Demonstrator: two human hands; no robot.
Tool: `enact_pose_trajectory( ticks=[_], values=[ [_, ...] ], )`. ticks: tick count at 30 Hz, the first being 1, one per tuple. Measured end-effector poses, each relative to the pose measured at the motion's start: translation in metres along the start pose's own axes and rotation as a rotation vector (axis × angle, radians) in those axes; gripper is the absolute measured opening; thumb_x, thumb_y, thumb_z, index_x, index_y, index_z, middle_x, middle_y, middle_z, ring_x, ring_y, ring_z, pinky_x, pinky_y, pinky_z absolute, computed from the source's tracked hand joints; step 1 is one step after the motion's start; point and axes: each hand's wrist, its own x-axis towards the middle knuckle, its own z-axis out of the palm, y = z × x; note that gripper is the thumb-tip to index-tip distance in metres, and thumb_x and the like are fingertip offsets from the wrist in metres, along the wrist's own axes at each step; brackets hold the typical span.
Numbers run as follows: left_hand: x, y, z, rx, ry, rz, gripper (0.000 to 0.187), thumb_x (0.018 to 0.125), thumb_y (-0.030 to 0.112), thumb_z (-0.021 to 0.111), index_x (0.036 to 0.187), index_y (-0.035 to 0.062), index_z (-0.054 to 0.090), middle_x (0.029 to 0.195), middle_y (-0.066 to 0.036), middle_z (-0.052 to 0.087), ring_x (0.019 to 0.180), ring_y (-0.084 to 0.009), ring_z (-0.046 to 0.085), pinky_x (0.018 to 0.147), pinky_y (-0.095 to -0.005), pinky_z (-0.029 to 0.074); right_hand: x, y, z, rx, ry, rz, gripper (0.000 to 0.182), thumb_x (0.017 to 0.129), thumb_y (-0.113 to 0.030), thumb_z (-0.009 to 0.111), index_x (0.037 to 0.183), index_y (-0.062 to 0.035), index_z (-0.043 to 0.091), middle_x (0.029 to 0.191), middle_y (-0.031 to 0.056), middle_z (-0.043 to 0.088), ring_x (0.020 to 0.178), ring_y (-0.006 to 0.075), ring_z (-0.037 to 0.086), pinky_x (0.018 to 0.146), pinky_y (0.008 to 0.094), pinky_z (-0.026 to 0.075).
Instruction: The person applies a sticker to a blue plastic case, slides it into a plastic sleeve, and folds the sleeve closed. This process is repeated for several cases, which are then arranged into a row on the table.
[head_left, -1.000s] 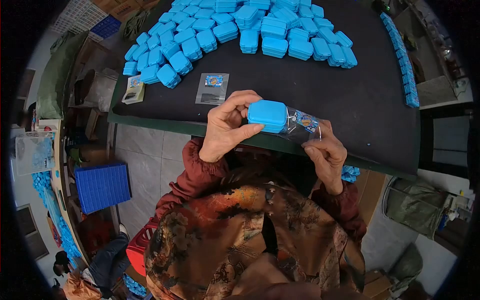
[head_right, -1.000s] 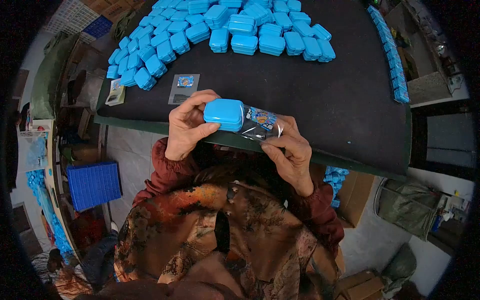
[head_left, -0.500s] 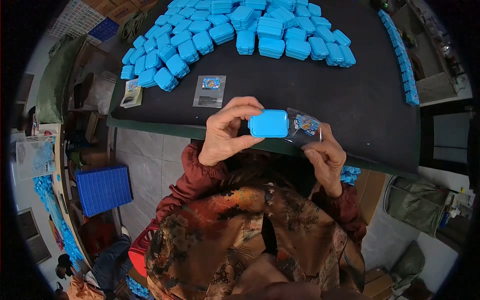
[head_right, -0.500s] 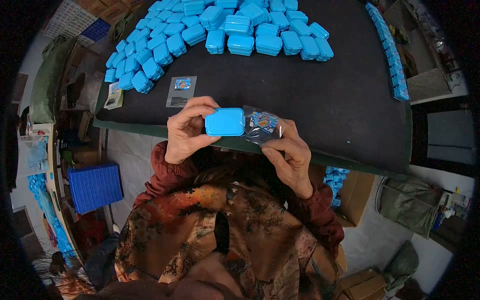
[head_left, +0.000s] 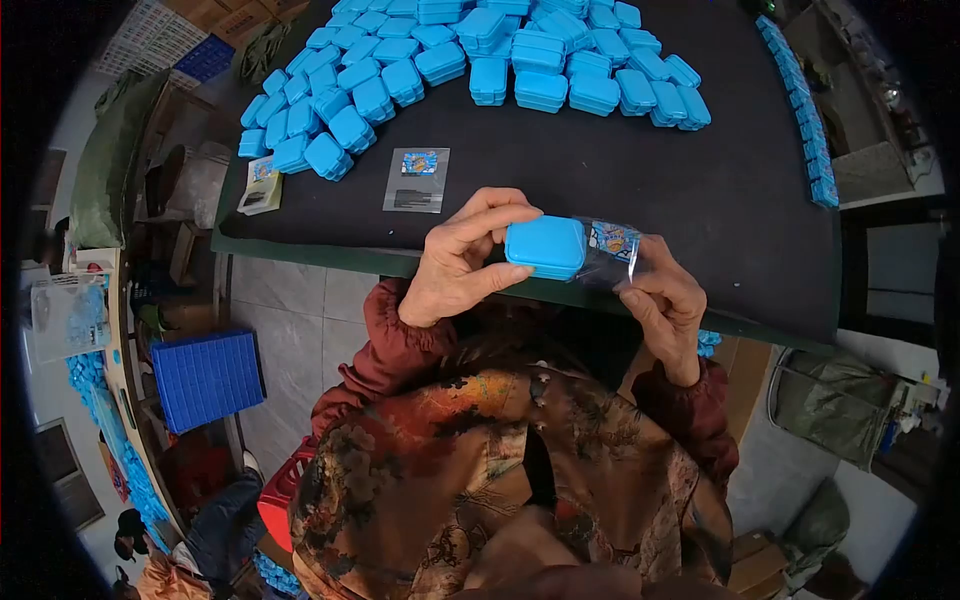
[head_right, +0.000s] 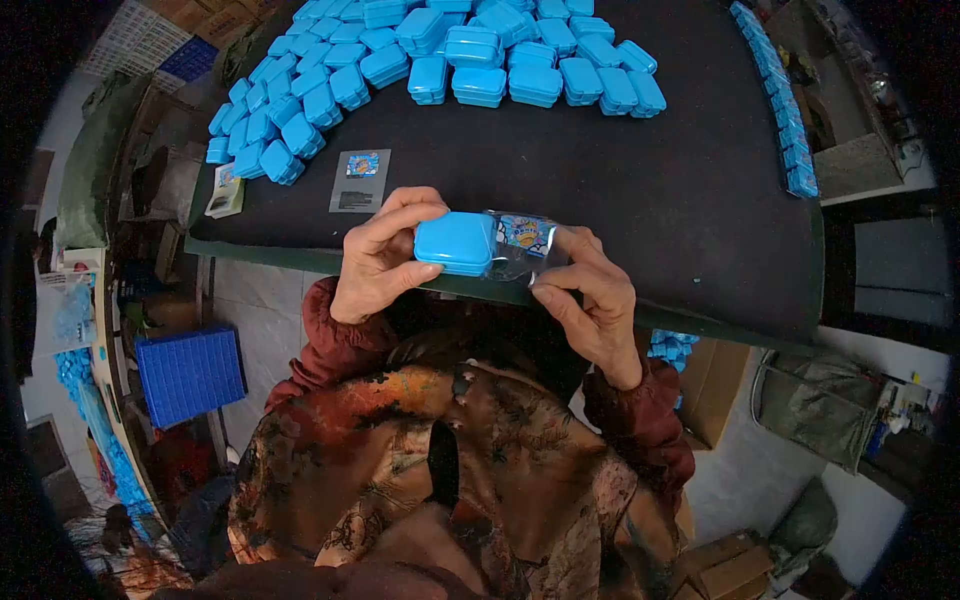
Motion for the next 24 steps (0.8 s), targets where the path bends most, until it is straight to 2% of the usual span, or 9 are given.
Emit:
enact_pose_trajectory(
  ticks=[5,7,8,10,13,16,20,24],
  values=[
    [-0.001,0.001,0.001,-0.024,0.010,-0.039,0.043,0.076,-0.007,0.066,0.117,-0.0018,0.055,0.118,-0.009,0.043,0.092,-0.0115,0.050,0.077,-0.0260,0.044,0.002,0.001,-0.004,-0.153,-0.026,-0.048,0.010,0.077,-0.009,0.068,0.081,-0.0007,0.065,0.105,0.0146,0.061,0.088,0.0234,0.053,0.082,0.0363,0.038],
    [0.000,0.001,0.002,-0.018,0.017,-0.034,0.043,0.076,-0.007,0.066,0.117,-0.0018,0.055,0.118,-0.009,0.043,0.091,-0.0110,0.050,0.076,-0.0258,0.044,0.005,0.000,-0.004,-0.080,-0.085,-0.047,0.010,0.079,-0.010,0.066,0.085,-0.0023,0.065,0.095,0.0113,0.062,0.087,0.0212,0.052,0.082,0.0355,0.038],
    [0.001,0.001,0.003,-0.011,0.024,-0.028,0.043,0.076,-0.006,0.066,0.117,-0.0019,0.055,0.118,-0.009,0.043,0.090,-0.0106,0.050,0.076,-0.0255,0.044,0.004,0.000,-0.004,-0.081,-0.085,-0.047,0.010,0.079,-0.010,0.066,0.085,-0.0023,0.065,0.095,0.0113,0.062,0.087,0.0212,0.052,0.082,0.0355,0.038],
    [0.000,-0.001,0.004,-0.018,0.013,-0.028,0.042,0.076,-0.006,0.066,0.117,-0.0019,0.055,0.117,-0.009,0.043,0.088,-0.0102,0.050,0.076,-0.0253,0.044,0.000,-0.001,-0.003,0.074,-0.022,0.053,0.010,0.081,-0.010,0.065,0.088,-0.0025,0.064,0.088,0.0080,0.062,0.085,0.0175,0.052,0.080,0.0324,0.040],
    [0.000,-0.002,0.008,-0.018,0.008,-0.029,0.041,0.076,-0.006,0.066,0.115,-0.0019,0.056,0.116,-0.009,0.043,0.087,-0.0094,0.050,0.075,-0.0247,0.044,0.000,-0.002,0.002,0.170,0.045,0.160,0.009,0.082,-0.009,0.064,0.088,-0.0022,0.064,0.089,0.0069,0.062,0.084,0.0138,0.050,0.077,0.0286,0.040],
    [0.000,-0.002,0.011,-0.010,0.025,-0.017,0.040,0.076,-0.007,0.066,0.114,-0.0018,0.056,0.115,-0.008,0.043,0.086,-0.0090,0.049,0.075,-0.0244,0.043,0.002,0.001,0.010,0.313,0.047,0.156,0.007,0.083,-0.008,0.064,0.088,-0.0025,0.064,0.088,0.0058,0.062,0.082,0.0112,0.049,0.074,0.0254,0.040],
    [-0.001,-0.005,0.012,0.039,0.024,-0.009,0.039,0.075,-0.006,0.067,0.112,-0.0020,0.057,0.114,-0.008,0.043,0.082,-0.0084,0.050,0.074,-0.0240,0.043,-0.003,0.014,0.010,0.316,0.067,0.213,0.007,0.083,-0.007,0.065,0.089,-0.0035,0.065,0.088,0.0056,0.062,0.078,0.0094,0.050,0.070,0.0232,0.041],
    [-0.001,-0.002,0.013,0.051,0.056,-0.026,0.039,0.074,-0.004,0.068,0.111,-0.0012,0.057,0.112,-0.008,0.044,0.077,-0.0074,0.049,0.071,-0.0228,0.043,-0.001,0.010,0.019,0.339,0.126,0.182,0.006,0.082,-0.006,0.065,0.087,-0.0024,0.065,0.092,0.0051,0.060,0.069,0.0052,0.048,0.061,0.0185,0.039]
  ],
)
